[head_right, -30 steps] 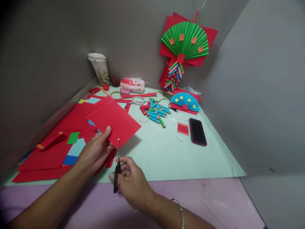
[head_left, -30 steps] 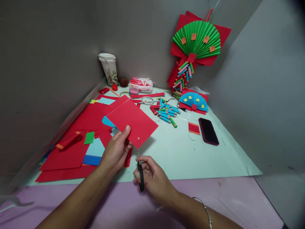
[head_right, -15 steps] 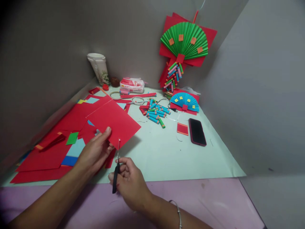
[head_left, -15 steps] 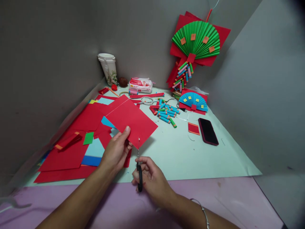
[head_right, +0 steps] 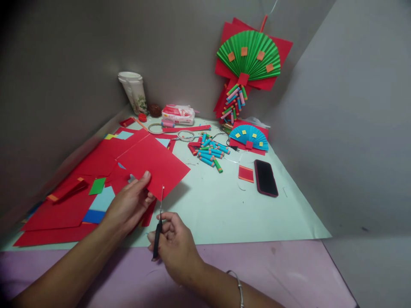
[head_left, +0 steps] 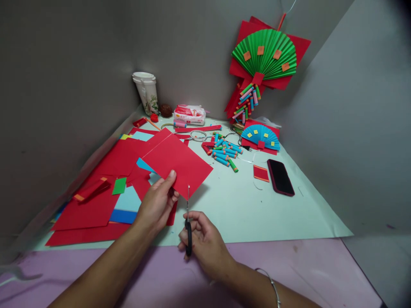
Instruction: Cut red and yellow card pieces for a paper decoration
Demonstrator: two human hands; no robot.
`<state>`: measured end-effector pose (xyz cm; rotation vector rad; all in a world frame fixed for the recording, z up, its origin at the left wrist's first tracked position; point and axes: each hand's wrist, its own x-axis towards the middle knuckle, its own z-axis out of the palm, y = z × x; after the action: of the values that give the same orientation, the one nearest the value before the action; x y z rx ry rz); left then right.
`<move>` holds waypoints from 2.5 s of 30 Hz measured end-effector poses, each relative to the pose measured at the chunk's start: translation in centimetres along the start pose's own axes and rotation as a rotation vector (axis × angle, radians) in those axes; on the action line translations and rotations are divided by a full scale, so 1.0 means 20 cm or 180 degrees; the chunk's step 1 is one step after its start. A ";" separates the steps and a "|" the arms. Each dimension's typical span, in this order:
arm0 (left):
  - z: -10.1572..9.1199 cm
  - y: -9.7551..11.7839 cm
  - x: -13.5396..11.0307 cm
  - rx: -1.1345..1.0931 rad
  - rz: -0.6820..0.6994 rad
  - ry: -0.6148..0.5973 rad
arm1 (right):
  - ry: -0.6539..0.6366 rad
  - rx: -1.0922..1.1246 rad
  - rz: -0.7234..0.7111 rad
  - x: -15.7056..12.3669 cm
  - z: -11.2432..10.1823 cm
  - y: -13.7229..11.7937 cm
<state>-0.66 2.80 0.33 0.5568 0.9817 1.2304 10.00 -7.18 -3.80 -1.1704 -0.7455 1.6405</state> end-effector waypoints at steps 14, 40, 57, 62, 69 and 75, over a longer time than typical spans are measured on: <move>0.00 -0.01 0.00 0.0052 -0.0037 -0.0070 | -0.0041 -0.0007 -0.0088 0.00 0.00 -0.01; 0.01 -0.02 -0.01 0.0114 -0.0096 -0.0063 | 0.0054 -0.0051 -0.0034 0.00 0.00 -0.02; 0.02 -0.02 -0.02 0.0229 -0.0181 -0.0145 | 0.0112 -0.0027 0.0009 0.00 0.00 -0.03; 0.01 -0.03 -0.02 0.0260 -0.0154 -0.0113 | 0.0116 -0.0021 0.0037 0.01 -0.01 -0.03; 0.01 0.00 -0.01 0.0203 -0.0092 -0.0272 | -0.0131 0.0046 0.0138 -0.02 0.00 -0.01; -0.01 0.06 0.02 -0.0019 -0.0007 -0.0130 | -0.0855 -0.0460 0.0727 -0.08 -0.14 -0.06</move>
<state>-1.43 3.48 1.07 0.5741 0.9437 1.2151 13.28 -8.42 -3.12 -1.1836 -0.9401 1.9885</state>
